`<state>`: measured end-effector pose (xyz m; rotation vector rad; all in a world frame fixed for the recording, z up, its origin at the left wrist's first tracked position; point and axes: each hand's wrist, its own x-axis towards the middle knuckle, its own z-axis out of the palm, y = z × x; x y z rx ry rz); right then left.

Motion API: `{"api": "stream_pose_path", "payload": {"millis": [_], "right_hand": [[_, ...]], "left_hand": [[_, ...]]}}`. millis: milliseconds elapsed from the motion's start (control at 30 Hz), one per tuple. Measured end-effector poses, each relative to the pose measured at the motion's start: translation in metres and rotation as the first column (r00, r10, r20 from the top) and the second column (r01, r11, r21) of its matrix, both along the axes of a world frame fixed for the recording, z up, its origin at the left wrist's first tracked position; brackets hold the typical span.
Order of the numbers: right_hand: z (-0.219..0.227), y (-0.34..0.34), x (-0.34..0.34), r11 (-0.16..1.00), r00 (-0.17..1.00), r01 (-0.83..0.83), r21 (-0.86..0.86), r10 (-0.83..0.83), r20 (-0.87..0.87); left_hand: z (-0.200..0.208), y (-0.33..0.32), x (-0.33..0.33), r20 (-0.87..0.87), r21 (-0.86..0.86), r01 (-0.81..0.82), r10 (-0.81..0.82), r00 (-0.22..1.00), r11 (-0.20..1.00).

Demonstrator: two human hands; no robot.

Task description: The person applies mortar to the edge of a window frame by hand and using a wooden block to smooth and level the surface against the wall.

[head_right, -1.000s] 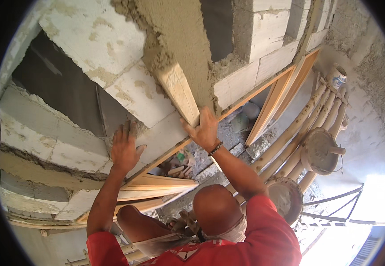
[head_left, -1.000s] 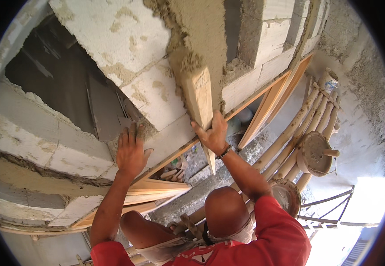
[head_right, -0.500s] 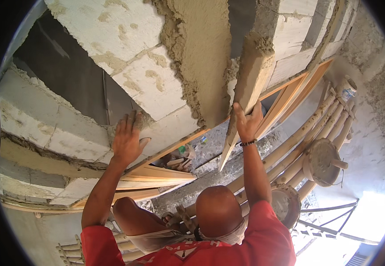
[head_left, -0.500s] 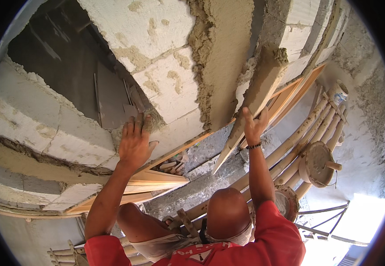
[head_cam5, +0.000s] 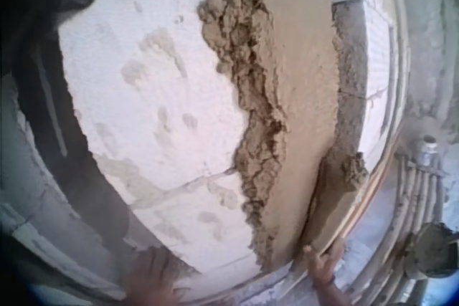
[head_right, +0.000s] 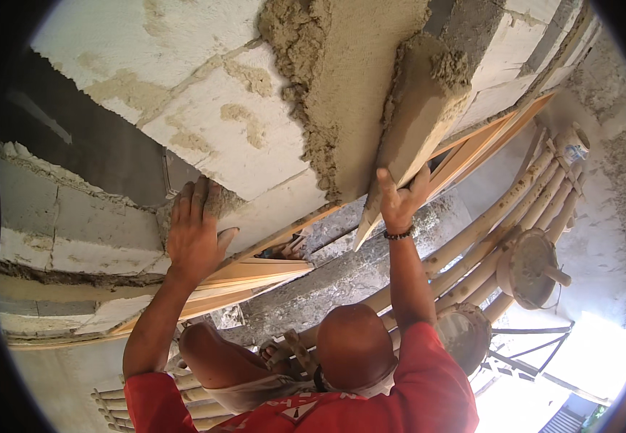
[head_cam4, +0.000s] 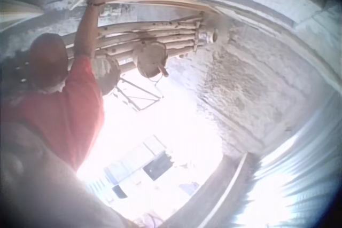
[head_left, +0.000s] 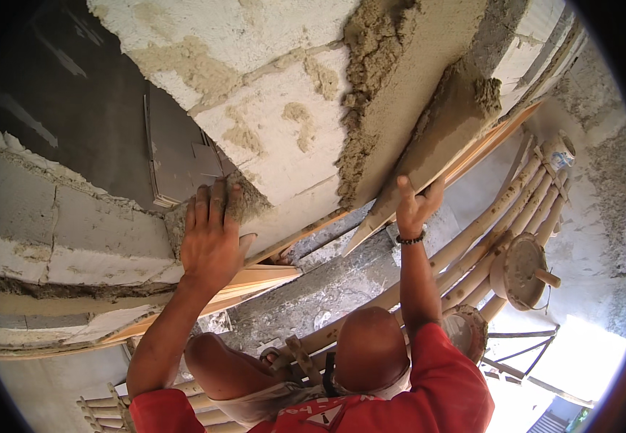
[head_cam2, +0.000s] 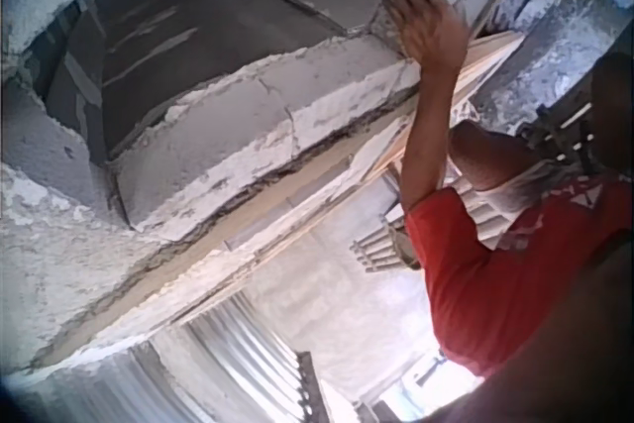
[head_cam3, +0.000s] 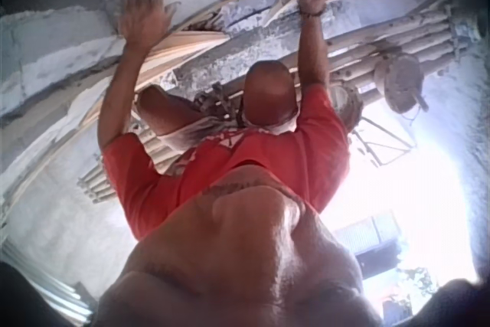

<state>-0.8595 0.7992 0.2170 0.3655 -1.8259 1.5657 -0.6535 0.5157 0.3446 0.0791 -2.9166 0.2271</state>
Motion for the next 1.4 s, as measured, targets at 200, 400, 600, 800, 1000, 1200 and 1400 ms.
{"api": "stream_pose_path", "payload": {"millis": [200,400,600,800,1000,1200,1400], "right_hand": [[-0.014,-0.019,0.023,0.999,0.999,0.037,0.018,-0.037,-0.004],[-0.026,-0.025,0.028,0.998,1.000,0.010,0.066,-0.008,-0.029],[0.053,-0.025,0.032,1.000,0.997,0.020,-0.009,-0.021,-0.078],[0.131,-0.025,0.033,0.999,0.995,-0.015,-0.028,0.012,-0.104],[0.186,-0.029,0.031,0.996,0.985,0.017,-0.088,-0.032,-0.170],[0.256,-0.031,0.027,0.997,0.981,0.041,-0.070,-0.053,-0.188],[0.224,-0.033,0.030,0.995,0.987,0.092,0.034,-0.086,-0.138]], "left_hand": [[0.001,0.002,0.000,-0.022,0.017,0.022,-0.022,1.000,1.000],[-0.003,-0.003,0.007,-0.011,0.006,0.022,-0.022,1.000,1.000],[0.008,-0.003,0.010,-0.001,-0.028,0.028,-0.028,1.000,0.999],[0.009,-0.001,0.011,-0.005,-0.048,0.027,-0.027,1.000,0.998],[0.010,0.001,0.010,0.000,-0.060,0.032,-0.032,0.999,0.998],[0.004,-0.002,0.011,-0.015,-0.042,0.054,-0.055,0.998,0.998],[0.003,0.001,0.012,-0.023,-0.042,0.040,-0.041,0.999,0.998]]}}
